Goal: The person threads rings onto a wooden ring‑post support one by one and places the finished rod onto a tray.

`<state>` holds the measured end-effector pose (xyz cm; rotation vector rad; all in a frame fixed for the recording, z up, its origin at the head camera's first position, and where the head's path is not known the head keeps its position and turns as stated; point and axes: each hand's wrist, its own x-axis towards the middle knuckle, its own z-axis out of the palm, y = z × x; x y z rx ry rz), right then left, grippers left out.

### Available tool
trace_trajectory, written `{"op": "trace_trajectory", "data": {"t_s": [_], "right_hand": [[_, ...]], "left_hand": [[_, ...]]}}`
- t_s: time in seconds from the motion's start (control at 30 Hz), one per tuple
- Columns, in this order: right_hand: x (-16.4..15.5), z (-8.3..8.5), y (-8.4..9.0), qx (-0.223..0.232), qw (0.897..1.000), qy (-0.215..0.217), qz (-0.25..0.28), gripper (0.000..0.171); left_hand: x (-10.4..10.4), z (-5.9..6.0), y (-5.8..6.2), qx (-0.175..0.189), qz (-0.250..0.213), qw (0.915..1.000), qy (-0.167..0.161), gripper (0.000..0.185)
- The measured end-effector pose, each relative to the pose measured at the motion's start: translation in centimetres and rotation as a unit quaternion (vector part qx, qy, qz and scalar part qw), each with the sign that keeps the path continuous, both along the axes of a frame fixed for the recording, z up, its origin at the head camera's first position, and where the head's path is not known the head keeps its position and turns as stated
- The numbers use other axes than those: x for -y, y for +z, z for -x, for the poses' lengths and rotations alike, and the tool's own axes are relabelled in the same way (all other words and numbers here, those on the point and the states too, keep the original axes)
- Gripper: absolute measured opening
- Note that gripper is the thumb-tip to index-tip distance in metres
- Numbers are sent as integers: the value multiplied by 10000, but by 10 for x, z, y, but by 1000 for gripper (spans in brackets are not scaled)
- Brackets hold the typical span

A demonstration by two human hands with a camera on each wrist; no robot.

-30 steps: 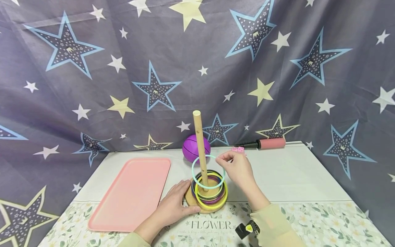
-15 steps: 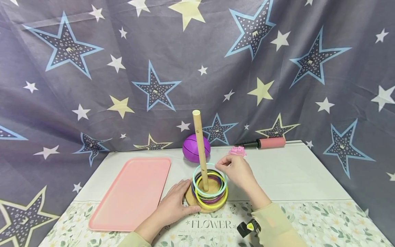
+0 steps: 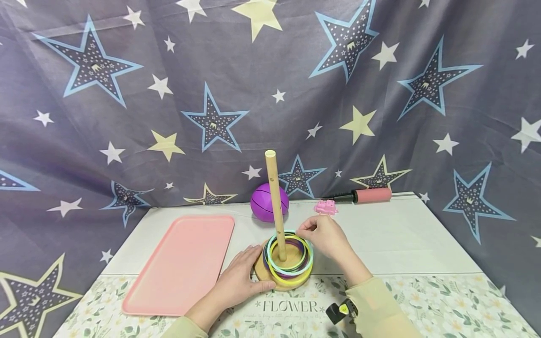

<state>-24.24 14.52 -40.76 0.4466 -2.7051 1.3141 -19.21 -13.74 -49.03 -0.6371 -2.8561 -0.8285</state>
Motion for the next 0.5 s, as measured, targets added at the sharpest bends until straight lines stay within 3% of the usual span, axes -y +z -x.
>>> {"op": "trace_trajectory", "data": {"t_s": [0.5], "right_hand": [[-2,0,-5,186,9997,32,-173,13]], "left_hand": [[-1,0,0,61,-47,10000,2,114]]}}
